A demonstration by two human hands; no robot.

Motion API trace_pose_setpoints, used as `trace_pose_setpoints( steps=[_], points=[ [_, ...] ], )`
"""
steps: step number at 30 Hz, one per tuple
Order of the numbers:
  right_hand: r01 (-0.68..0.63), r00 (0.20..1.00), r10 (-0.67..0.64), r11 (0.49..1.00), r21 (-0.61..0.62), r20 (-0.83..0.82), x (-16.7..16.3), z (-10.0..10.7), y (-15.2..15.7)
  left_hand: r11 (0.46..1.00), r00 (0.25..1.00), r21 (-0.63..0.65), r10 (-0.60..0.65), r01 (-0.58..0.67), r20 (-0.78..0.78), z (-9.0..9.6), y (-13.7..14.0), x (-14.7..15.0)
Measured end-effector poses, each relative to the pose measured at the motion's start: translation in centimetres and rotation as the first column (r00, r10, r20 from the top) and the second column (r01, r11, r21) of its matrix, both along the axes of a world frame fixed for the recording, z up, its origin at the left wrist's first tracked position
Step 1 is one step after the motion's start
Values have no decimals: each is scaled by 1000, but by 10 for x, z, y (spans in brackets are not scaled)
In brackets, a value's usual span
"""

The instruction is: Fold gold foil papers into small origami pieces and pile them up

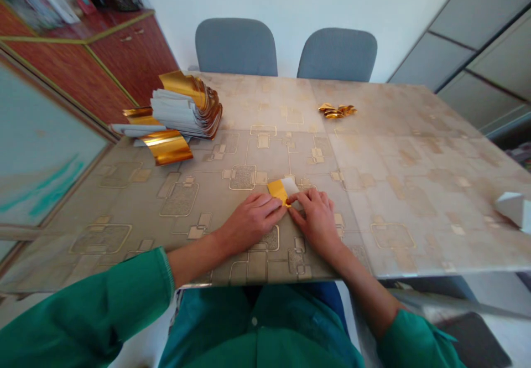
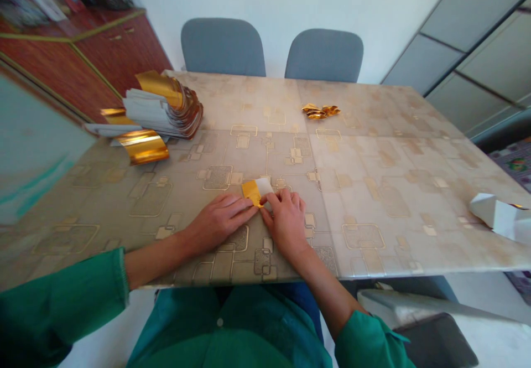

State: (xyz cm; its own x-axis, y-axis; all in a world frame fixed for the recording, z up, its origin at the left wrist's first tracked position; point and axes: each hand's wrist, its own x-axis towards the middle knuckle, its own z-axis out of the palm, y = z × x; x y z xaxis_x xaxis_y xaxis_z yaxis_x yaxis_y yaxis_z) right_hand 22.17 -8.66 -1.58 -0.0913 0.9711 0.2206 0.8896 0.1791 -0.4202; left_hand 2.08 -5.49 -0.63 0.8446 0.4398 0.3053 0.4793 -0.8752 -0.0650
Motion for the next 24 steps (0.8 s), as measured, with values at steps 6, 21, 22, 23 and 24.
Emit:
trace_pose_setpoints(
  steps=[6, 21, 22, 23, 24],
  points=[
    [1, 1000, -1, 1000, -26, 15, 0, 1, 1, 997, 995, -41, 67, -70, -71, -1, -9, 11],
    [-155, 987, 157, 987, -46, 43, 14, 7, 7, 997, 994, -56, 50, -56, -98, 1, -8, 12],
    [-218, 975, 219, 975, -39, 27, 20, 9, 9, 997, 994, -59, 38, -44, -102, 1, -7, 11],
    [-280, 960, 281, 960, -22, 16, 28, 11, 11, 998, 994, -61, 24, -30, -105, 2, -5, 10],
    [-335, 942, 335, 942, 0, 22, 35, 12, 13, 998, 994, -61, 9, -15, -105, 2, -2, 8]
  ],
)
